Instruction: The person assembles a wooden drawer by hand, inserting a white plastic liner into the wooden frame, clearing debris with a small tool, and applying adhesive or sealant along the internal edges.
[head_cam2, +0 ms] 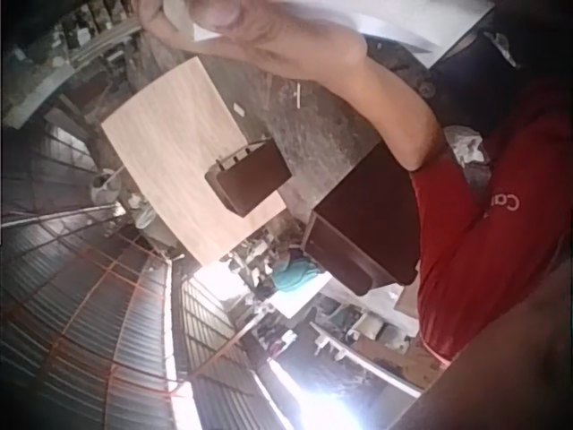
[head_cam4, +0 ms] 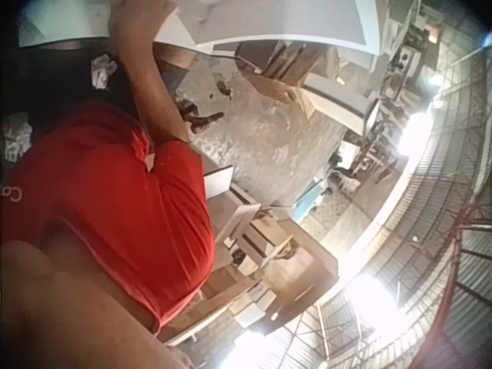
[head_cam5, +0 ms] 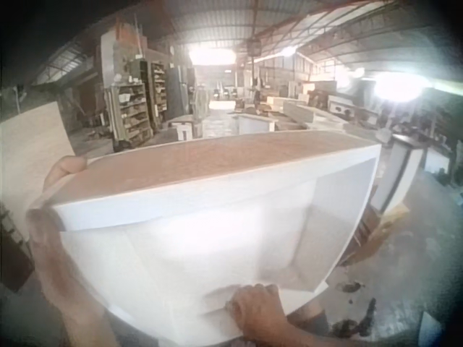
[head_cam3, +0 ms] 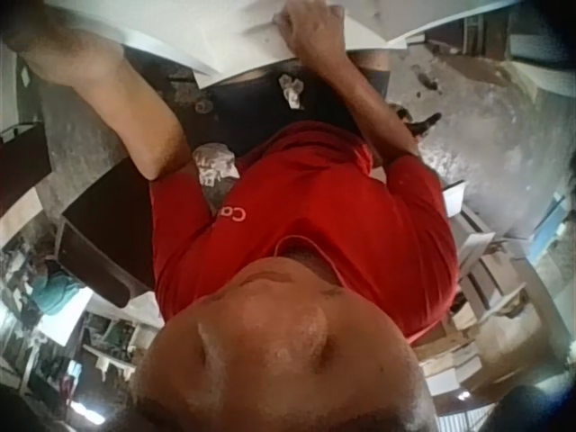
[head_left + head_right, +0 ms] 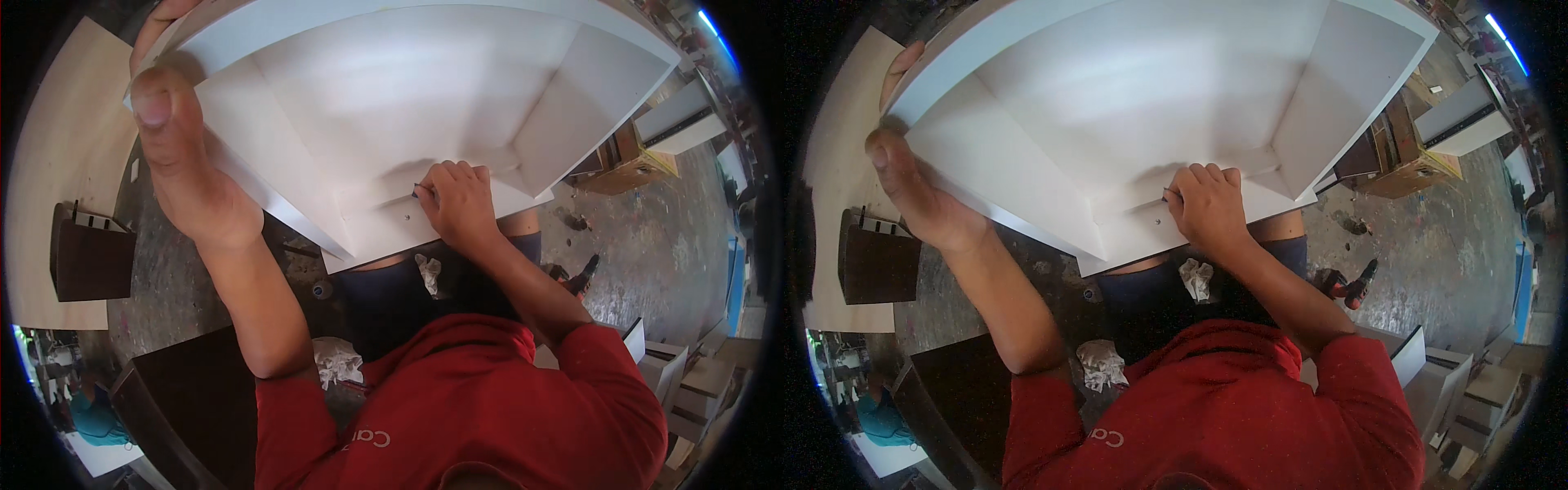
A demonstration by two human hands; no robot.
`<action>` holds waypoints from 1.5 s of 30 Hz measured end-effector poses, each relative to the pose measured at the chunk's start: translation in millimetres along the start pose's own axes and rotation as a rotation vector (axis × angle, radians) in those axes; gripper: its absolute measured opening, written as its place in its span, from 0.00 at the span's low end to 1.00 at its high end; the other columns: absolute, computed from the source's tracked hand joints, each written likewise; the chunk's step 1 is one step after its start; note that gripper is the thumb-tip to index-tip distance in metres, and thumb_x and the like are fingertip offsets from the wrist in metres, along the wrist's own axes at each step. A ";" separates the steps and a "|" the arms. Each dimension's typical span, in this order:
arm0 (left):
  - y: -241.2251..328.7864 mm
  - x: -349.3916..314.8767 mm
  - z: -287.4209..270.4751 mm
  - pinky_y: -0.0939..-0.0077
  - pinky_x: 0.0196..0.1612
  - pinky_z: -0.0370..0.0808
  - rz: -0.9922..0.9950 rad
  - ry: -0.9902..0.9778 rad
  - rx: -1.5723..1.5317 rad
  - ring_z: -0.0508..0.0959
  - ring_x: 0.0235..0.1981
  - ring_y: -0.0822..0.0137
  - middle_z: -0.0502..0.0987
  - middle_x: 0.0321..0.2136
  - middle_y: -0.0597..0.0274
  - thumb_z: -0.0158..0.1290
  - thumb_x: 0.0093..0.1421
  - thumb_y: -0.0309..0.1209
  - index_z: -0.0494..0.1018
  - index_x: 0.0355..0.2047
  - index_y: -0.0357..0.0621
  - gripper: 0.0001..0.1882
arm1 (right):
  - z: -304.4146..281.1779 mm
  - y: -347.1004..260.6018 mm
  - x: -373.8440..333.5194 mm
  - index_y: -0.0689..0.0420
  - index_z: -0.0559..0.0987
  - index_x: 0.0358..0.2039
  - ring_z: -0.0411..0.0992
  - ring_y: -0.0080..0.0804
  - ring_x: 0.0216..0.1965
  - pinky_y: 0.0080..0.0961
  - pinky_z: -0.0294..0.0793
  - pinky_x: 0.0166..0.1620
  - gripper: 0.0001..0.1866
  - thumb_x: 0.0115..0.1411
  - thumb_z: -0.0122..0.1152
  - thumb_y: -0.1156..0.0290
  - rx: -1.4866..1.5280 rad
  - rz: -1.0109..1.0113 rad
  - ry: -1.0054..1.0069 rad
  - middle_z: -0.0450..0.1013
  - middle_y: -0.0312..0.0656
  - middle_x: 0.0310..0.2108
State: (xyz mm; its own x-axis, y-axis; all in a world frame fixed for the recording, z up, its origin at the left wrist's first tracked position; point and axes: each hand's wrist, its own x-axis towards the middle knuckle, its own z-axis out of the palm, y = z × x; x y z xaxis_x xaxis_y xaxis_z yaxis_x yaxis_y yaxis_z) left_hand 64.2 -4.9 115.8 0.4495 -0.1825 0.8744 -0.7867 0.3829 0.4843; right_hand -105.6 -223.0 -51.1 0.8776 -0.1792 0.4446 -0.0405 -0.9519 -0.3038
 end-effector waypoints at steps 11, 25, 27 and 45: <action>27.2 -13.9 13.3 0.58 0.65 0.71 -0.069 0.000 -0.030 0.63 0.67 0.52 0.61 0.64 0.42 0.48 0.64 0.57 0.65 0.62 0.40 0.37 | 2.0 34.7 -5.2 0.51 0.73 0.31 0.71 0.46 0.37 0.46 0.64 0.44 0.08 0.59 0.66 0.67 -0.036 0.108 0.106 0.73 0.41 0.31; 66.7 -31.4 18.6 0.54 0.60 0.78 0.017 0.006 0.496 0.69 0.64 0.47 0.60 0.66 0.35 0.28 0.68 0.66 0.55 0.68 0.34 0.47 | -3.6 45.3 -23.6 0.57 0.78 0.30 0.76 0.51 0.33 0.47 0.74 0.38 0.07 0.59 0.65 0.69 0.099 0.102 0.201 0.77 0.48 0.28; 73.4 -32.3 27.5 0.54 0.59 0.79 0.021 0.030 0.514 0.69 0.64 0.46 0.61 0.65 0.36 0.28 0.69 0.65 0.53 0.69 0.34 0.46 | -3.4 52.4 -26.3 0.56 0.77 0.28 0.75 0.50 0.35 0.47 0.73 0.41 0.06 0.56 0.66 0.70 0.058 0.300 0.208 0.75 0.46 0.28; 13.0 -192.7 159.0 0.51 0.47 0.76 -0.607 -0.422 0.441 0.80 0.42 0.40 0.79 0.40 0.40 0.58 0.62 0.37 0.74 0.50 0.38 0.20 | -31.4 33.3 -60.7 0.62 0.81 0.42 0.79 0.52 0.41 0.42 0.76 0.47 0.11 0.63 0.62 0.69 0.553 0.365 0.072 0.79 0.57 0.40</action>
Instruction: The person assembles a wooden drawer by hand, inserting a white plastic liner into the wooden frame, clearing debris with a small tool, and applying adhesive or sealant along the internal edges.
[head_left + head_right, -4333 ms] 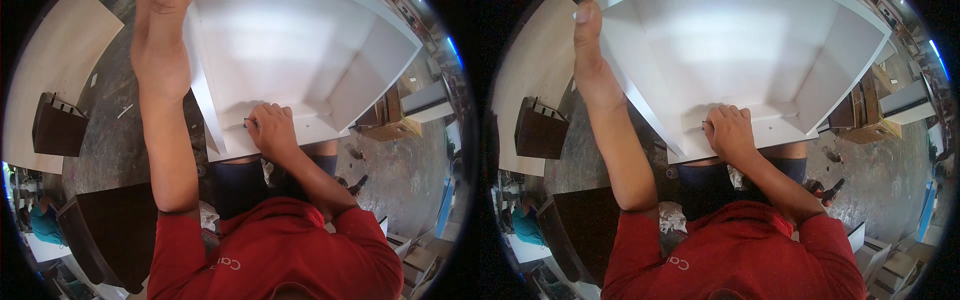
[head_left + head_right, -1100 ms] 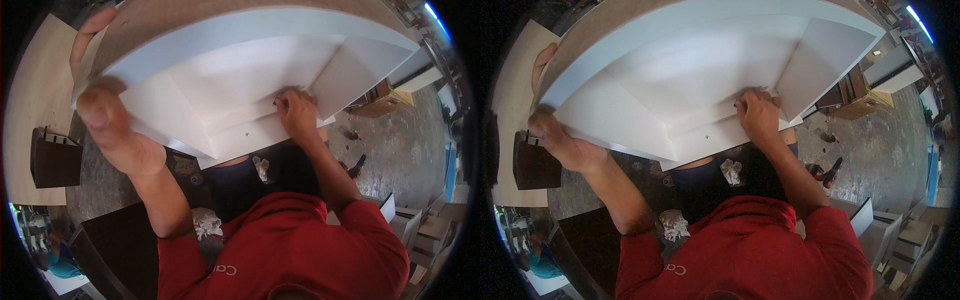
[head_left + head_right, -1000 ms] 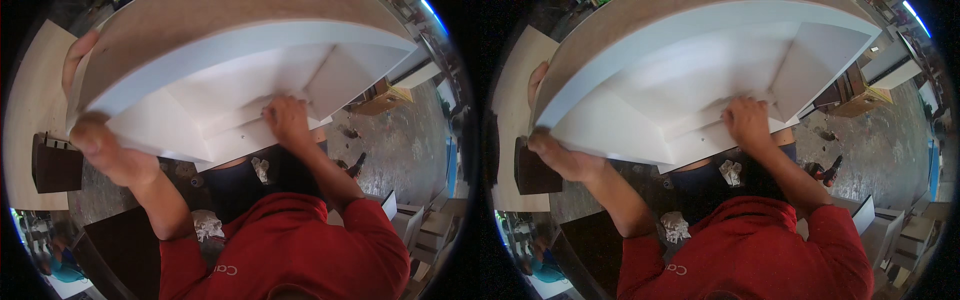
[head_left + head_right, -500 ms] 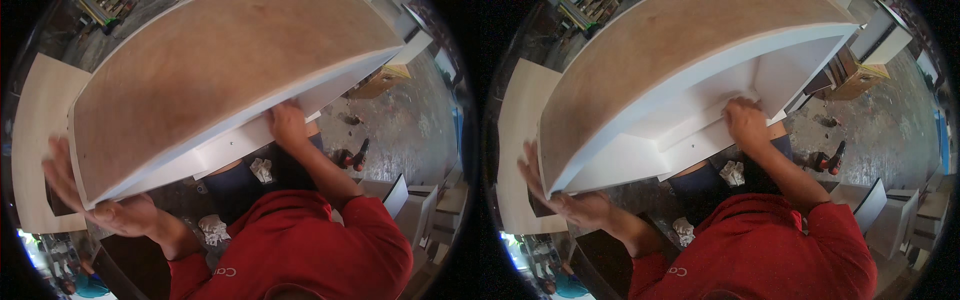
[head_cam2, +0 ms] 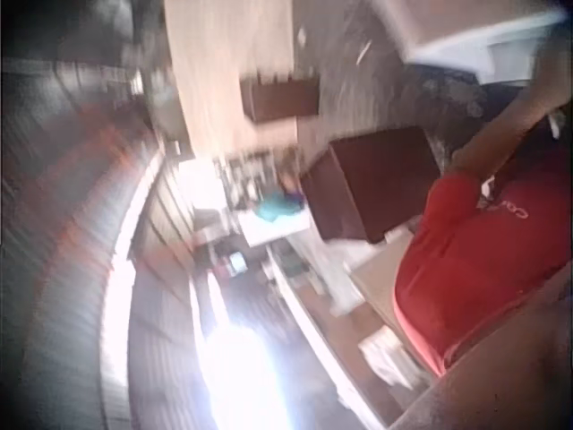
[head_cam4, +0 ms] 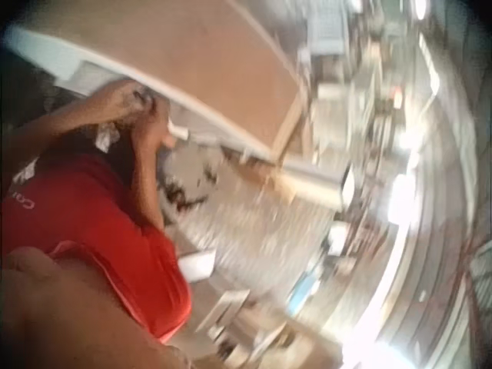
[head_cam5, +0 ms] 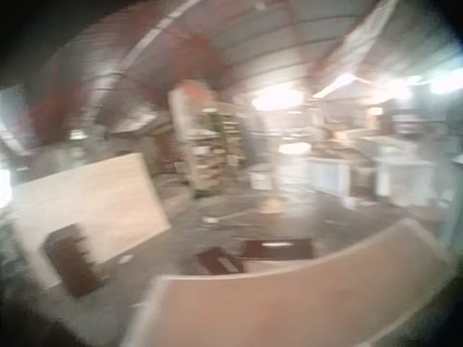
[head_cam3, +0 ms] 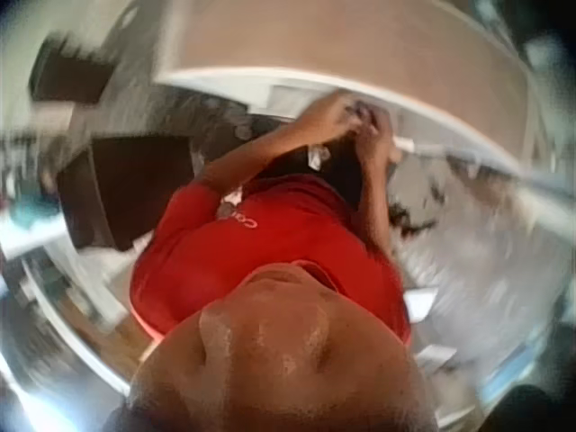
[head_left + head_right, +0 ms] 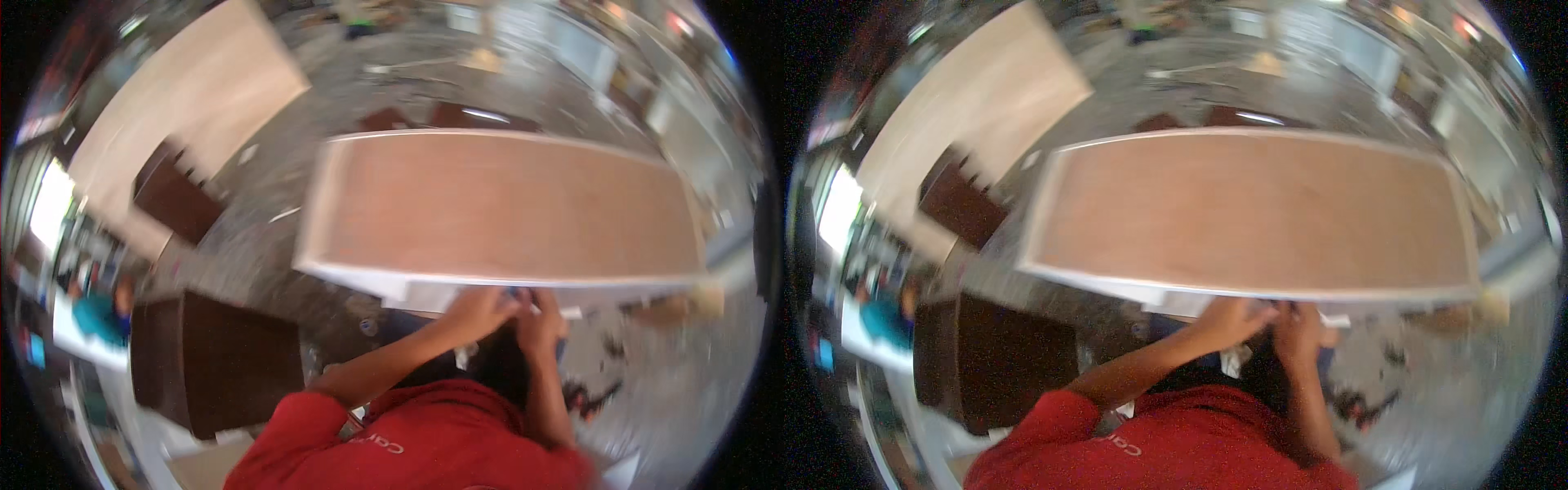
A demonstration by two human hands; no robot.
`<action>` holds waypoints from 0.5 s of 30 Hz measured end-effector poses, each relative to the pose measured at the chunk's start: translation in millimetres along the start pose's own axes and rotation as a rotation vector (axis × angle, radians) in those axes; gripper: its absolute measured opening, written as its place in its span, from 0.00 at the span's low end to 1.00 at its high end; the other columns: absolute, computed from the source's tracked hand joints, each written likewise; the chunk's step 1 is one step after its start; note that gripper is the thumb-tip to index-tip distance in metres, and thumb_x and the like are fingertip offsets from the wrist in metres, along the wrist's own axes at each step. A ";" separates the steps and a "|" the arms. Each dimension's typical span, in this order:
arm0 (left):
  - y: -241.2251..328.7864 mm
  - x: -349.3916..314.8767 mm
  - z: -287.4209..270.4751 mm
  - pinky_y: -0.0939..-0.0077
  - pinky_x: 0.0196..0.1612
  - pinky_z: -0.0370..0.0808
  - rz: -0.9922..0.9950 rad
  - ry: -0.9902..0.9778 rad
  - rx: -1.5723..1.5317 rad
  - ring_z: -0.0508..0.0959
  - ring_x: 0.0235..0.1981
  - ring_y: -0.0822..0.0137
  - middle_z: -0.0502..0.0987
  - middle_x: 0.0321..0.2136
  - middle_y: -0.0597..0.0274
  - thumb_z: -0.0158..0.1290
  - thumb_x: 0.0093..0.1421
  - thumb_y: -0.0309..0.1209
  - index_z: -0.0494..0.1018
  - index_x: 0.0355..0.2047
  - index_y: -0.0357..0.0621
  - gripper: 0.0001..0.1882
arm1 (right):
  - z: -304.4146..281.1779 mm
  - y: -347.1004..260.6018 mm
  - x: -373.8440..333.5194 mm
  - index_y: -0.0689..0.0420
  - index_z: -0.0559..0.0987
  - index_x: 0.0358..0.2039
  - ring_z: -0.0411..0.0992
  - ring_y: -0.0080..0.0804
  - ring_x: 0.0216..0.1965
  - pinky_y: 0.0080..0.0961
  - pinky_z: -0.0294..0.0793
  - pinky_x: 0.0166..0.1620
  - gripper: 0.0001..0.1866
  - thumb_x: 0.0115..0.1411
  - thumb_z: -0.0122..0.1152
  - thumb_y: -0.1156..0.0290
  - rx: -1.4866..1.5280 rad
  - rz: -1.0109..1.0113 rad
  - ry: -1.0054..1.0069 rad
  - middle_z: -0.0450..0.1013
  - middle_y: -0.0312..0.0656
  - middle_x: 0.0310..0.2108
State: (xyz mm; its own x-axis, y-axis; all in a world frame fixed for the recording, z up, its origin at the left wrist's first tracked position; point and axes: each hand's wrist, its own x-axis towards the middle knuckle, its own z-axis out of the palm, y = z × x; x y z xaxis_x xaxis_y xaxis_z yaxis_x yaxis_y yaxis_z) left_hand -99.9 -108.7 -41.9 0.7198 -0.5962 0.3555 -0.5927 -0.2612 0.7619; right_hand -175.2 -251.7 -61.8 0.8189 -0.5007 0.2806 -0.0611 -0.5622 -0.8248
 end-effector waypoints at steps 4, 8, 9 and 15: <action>-17.6 10.0 18.9 0.60 0.51 0.76 -0.006 -0.129 -0.199 0.80 0.47 0.49 0.81 0.44 0.47 0.60 0.60 0.35 0.80 0.48 0.44 0.16 | -30.0 -4.6 -9.1 0.63 0.80 0.46 0.78 0.38 0.42 0.33 0.76 0.46 0.11 0.66 0.58 0.72 -0.056 0.042 -0.092 0.79 0.50 0.42; -13.3 9.0 11.6 0.58 0.49 0.76 -0.100 -0.164 -0.198 0.80 0.45 0.51 0.82 0.41 0.53 0.62 0.58 0.36 0.82 0.41 0.45 0.13 | -29.2 -3.8 -19.6 0.65 0.78 0.47 0.77 0.36 0.40 0.34 0.76 0.46 0.12 0.66 0.58 0.74 0.013 0.017 -0.047 0.80 0.48 0.41; -12.6 9.2 11.1 0.58 0.48 0.76 -0.090 -0.104 -0.103 0.80 0.44 0.51 0.82 0.39 0.54 0.61 0.58 0.36 0.81 0.39 0.45 0.11 | -36.1 -11.1 -22.4 0.66 0.77 0.49 0.75 0.34 0.40 0.30 0.75 0.45 0.14 0.68 0.56 0.72 0.069 0.036 -0.036 0.78 0.48 0.40; -29.7 17.7 23.9 0.59 0.49 0.73 0.192 0.003 0.246 0.78 0.44 0.55 0.79 0.37 0.59 0.57 0.58 0.34 0.77 0.34 0.46 0.07 | -109.1 -34.0 -6.6 0.60 0.70 0.30 0.63 0.32 0.27 0.30 0.66 0.34 0.24 0.77 0.35 0.55 -0.174 -0.616 0.784 0.65 0.40 0.31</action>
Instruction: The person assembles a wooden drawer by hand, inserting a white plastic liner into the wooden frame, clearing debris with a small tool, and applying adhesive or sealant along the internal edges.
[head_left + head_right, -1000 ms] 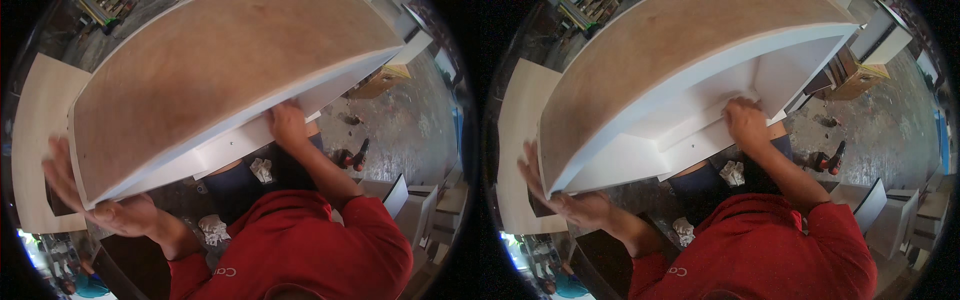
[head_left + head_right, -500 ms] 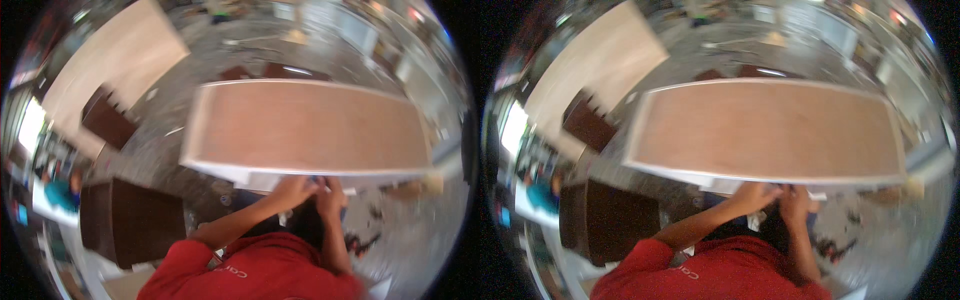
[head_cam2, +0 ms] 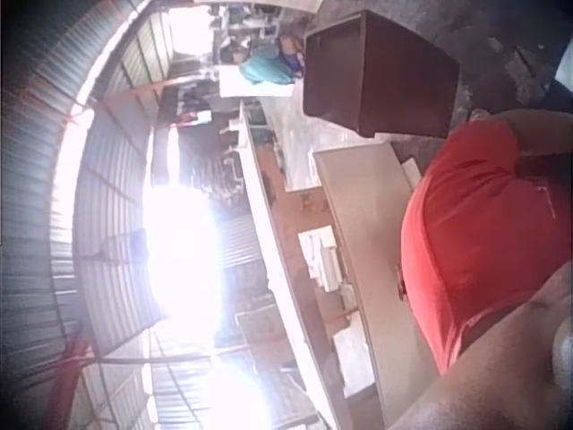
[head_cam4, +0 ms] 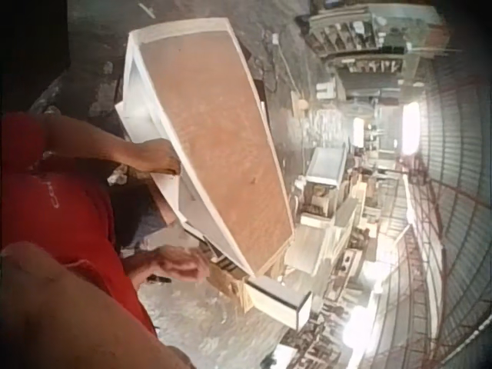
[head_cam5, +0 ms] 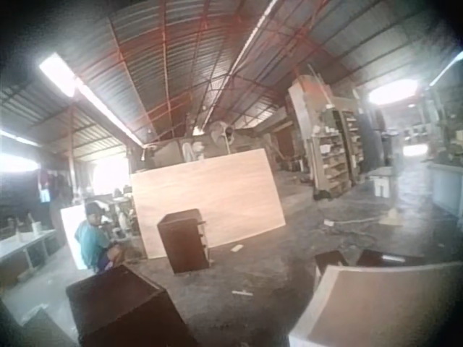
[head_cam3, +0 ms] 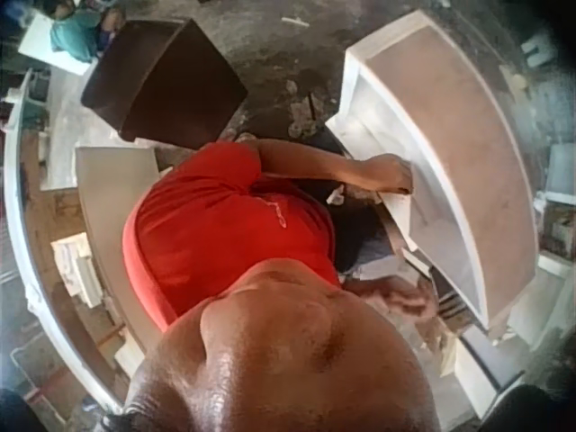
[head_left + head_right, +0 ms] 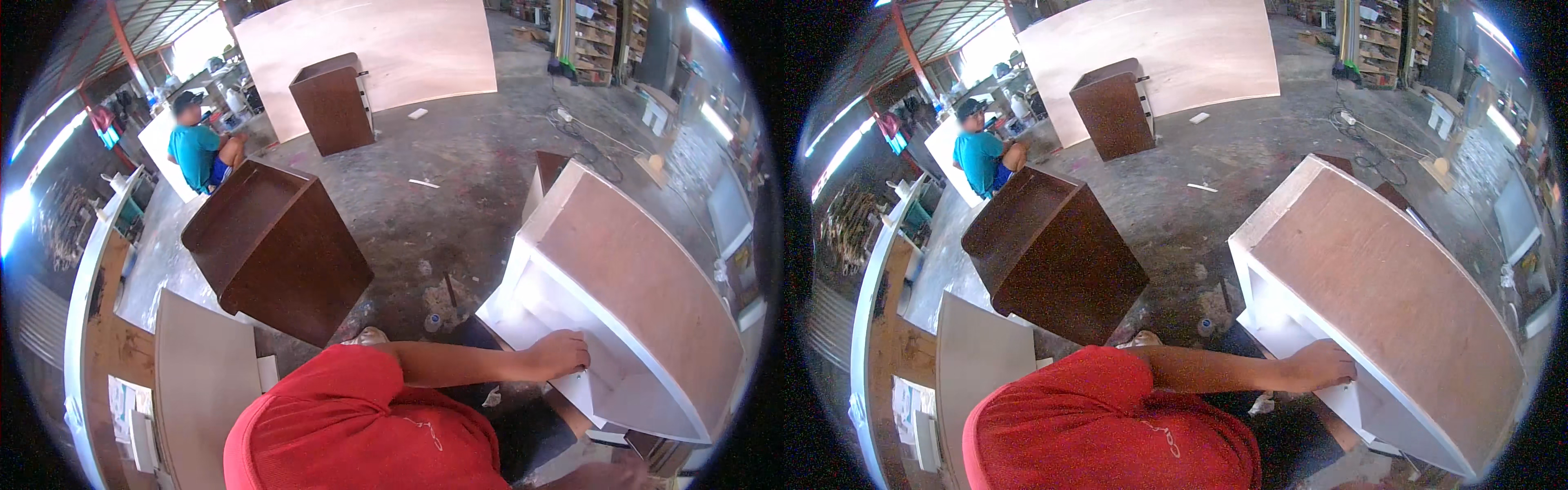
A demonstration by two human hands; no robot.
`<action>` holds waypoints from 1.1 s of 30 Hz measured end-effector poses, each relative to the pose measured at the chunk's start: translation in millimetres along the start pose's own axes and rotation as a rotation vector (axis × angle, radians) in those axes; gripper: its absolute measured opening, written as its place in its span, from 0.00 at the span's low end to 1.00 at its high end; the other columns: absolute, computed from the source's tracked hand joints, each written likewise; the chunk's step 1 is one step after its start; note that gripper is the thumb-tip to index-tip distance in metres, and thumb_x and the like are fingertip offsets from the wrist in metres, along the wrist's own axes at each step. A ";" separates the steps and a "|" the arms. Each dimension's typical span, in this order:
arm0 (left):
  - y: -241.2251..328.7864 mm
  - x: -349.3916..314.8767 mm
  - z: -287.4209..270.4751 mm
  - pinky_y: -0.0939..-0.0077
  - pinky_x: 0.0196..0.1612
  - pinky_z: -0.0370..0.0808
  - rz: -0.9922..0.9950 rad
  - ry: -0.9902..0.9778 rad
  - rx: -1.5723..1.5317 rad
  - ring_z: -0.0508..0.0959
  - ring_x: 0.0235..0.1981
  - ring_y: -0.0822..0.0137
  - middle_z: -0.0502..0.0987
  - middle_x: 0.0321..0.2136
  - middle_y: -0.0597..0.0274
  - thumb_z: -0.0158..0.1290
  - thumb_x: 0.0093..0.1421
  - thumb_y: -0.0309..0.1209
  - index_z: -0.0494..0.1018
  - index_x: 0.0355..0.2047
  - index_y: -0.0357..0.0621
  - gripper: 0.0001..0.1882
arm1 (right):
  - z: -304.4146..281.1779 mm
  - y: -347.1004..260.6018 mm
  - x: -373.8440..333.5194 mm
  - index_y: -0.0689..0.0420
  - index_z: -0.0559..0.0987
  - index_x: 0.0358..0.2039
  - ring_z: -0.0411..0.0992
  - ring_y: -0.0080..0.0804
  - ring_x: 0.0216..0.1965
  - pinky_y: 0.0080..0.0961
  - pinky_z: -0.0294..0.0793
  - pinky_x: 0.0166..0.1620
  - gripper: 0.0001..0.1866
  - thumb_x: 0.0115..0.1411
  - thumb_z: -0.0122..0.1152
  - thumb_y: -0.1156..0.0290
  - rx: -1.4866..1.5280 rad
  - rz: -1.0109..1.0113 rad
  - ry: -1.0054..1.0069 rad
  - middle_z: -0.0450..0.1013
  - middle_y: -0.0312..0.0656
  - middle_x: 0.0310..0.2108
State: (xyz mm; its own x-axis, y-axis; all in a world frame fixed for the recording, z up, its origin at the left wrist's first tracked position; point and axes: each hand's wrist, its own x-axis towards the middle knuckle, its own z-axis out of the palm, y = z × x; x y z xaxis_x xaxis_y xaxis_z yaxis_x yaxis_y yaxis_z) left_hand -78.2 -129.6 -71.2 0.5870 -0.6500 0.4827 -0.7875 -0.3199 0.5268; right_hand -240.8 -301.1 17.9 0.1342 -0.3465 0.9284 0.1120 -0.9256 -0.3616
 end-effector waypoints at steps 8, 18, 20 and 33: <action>-9.7 15.8 43.9 0.63 0.48 0.71 0.085 0.337 0.151 0.73 0.44 0.60 0.74 0.34 0.62 0.60 0.52 0.34 0.79 0.29 0.48 0.06 | 17.3 99.4 10.1 0.57 0.64 0.42 0.60 0.31 0.40 0.33 0.65 0.45 0.25 0.72 0.40 0.43 0.381 0.549 -0.136 0.60 0.38 0.41; -4.1 19.9 35.0 0.63 0.52 0.70 -0.137 0.157 0.061 0.76 0.46 0.59 0.77 0.35 0.61 0.62 0.50 0.35 0.79 0.28 0.47 0.08 | 34.5 294.5 -131.5 0.62 0.63 0.64 0.64 0.43 0.61 0.43 0.65 0.63 0.37 0.66 0.52 0.45 1.147 1.037 -0.230 0.64 0.48 0.62; -6.3 20.0 38.8 0.63 0.52 0.70 -0.159 0.163 -0.002 0.76 0.45 0.58 0.77 0.34 0.61 0.63 0.50 0.35 0.80 0.28 0.47 0.08 | 28.7 358.8 -168.1 0.61 0.60 0.66 0.59 0.45 0.65 0.48 0.60 0.67 0.41 0.64 0.53 0.41 1.211 1.143 -0.176 0.61 0.49 0.64; 12.5 26.3 41.3 0.61 0.54 0.69 -0.110 0.205 -0.027 0.76 0.45 0.55 0.78 0.31 0.58 0.63 0.49 0.33 0.78 0.26 0.44 0.08 | 35.7 264.1 -120.8 0.61 0.59 0.67 0.59 0.50 0.66 0.52 0.61 0.66 0.47 0.59 0.60 0.38 1.004 1.180 -0.086 0.60 0.50 0.65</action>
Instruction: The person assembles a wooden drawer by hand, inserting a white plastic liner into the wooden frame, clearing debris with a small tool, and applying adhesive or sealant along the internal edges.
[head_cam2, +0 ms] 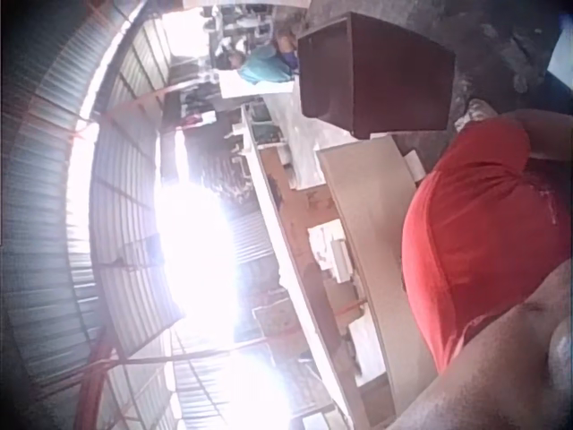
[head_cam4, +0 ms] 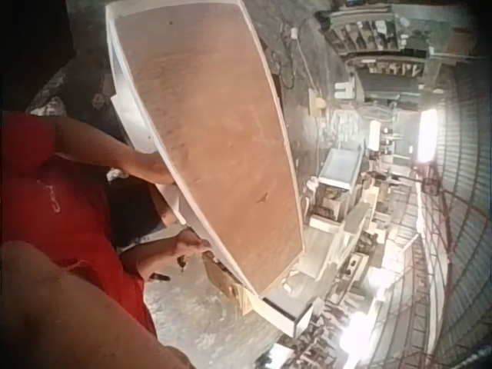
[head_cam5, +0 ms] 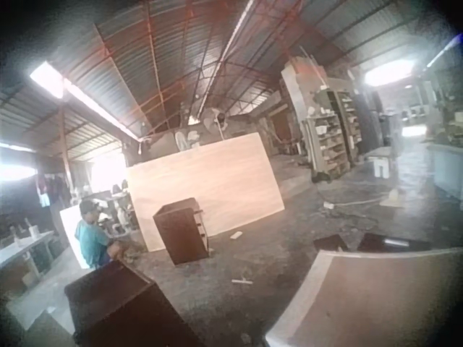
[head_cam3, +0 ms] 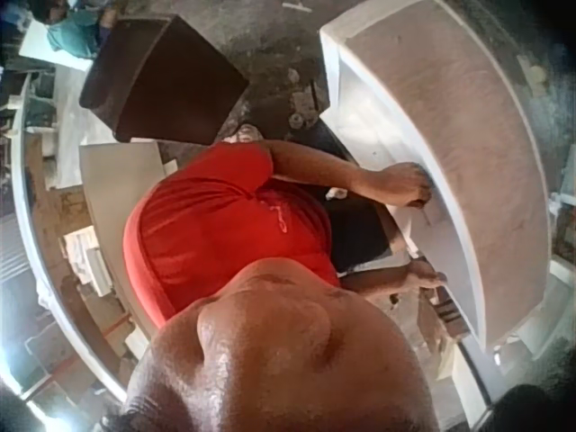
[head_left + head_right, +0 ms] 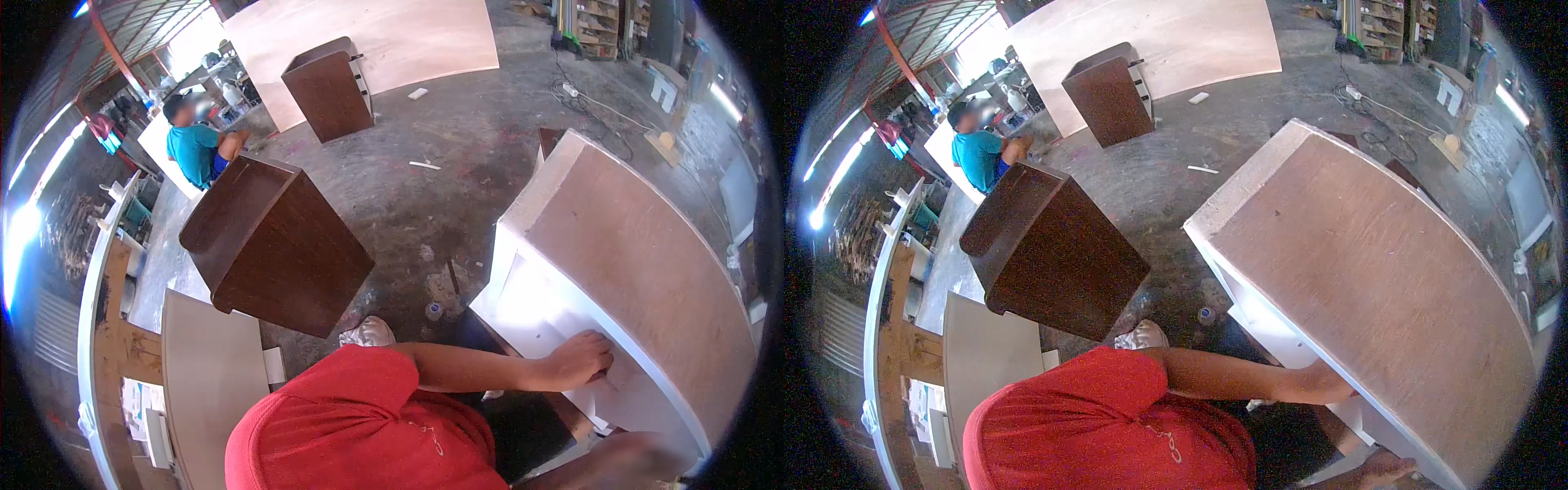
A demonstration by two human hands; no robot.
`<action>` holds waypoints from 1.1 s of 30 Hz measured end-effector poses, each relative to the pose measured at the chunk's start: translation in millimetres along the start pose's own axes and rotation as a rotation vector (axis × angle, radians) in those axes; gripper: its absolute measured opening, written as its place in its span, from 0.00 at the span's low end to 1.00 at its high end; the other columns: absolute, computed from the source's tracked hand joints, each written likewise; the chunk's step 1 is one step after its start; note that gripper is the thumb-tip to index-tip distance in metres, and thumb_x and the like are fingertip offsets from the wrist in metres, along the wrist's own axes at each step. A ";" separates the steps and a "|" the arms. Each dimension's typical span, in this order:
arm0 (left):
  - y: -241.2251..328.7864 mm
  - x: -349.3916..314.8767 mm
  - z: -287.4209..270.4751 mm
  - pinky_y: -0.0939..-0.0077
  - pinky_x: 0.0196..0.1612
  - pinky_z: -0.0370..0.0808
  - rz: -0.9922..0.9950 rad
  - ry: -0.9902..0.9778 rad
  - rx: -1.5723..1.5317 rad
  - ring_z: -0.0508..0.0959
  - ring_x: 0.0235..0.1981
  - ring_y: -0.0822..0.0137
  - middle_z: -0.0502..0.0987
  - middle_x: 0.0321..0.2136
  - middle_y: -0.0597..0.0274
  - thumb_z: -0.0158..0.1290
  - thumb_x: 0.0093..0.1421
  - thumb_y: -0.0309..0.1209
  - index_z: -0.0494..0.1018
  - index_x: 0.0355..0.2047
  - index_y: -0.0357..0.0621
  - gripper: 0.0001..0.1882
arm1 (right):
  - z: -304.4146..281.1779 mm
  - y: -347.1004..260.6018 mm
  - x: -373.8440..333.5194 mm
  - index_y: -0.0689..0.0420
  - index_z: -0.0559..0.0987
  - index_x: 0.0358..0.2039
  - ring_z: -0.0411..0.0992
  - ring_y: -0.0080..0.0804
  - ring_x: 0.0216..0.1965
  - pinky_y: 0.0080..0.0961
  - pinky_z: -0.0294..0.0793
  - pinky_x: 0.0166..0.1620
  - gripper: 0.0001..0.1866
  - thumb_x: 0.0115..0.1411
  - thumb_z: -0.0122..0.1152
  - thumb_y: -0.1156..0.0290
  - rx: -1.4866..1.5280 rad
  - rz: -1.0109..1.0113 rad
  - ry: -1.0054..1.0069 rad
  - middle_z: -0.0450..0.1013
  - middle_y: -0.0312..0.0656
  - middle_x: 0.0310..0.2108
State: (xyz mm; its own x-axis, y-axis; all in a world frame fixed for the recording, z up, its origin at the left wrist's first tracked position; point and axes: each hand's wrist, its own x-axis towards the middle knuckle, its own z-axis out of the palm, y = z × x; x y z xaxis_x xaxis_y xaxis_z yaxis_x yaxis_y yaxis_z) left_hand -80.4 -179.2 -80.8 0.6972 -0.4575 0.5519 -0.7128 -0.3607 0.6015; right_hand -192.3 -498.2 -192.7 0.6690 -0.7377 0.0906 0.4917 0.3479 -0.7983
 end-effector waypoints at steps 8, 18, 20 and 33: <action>-5.0 -3.5 13.5 0.61 0.52 0.68 0.024 0.129 0.014 0.76 0.42 0.56 0.77 0.30 0.59 0.61 0.51 0.32 0.77 0.27 0.45 0.07 | -6.5 0.0 -1.0 0.61 0.63 0.57 0.63 0.51 0.58 0.50 0.64 0.58 0.34 0.61 0.58 0.48 -0.024 -0.024 -0.013 0.64 0.51 0.57; 11.2 -1.6 33.6 0.52 0.51 0.72 -0.153 -0.096 -0.112 0.78 0.43 0.45 0.80 0.34 0.47 0.61 0.52 0.35 0.80 0.32 0.39 0.12 | -35.4 -15.5 -14.5 0.61 0.68 0.45 0.68 0.51 0.47 0.48 0.68 0.48 0.18 0.63 0.55 0.61 -0.229 -0.190 0.008 0.69 0.52 0.46; -10.3 -20.1 68.0 0.48 0.55 0.73 -0.376 -0.149 -0.169 0.77 0.48 0.39 0.80 0.42 0.42 0.57 0.59 0.38 0.76 0.48 0.37 0.21 | -22.2 -10.1 -26.6 0.61 0.69 0.43 0.69 0.51 0.45 0.47 0.69 0.46 0.15 0.63 0.55 0.63 -0.510 -0.359 -0.043 0.70 0.52 0.44; 21.0 17.2 17.1 0.58 0.43 0.70 0.046 -0.095 0.162 0.80 0.34 0.54 0.82 0.30 0.62 0.64 0.55 0.34 0.81 0.30 0.49 0.05 | 182.4 -68.8 -86.8 0.66 0.68 0.57 0.69 0.33 0.49 0.35 0.68 0.53 0.38 0.62 0.62 0.44 -0.449 -0.371 -0.230 0.71 0.43 0.49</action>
State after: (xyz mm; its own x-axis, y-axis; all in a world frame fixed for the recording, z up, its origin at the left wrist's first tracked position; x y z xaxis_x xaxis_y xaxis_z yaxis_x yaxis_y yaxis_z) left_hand -84.6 -208.5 -68.5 0.6589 -0.5482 0.5151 -0.7520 -0.4605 0.4717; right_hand -182.6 -352.6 -37.1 0.6262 -0.6020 0.4954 0.4653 -0.2214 -0.8571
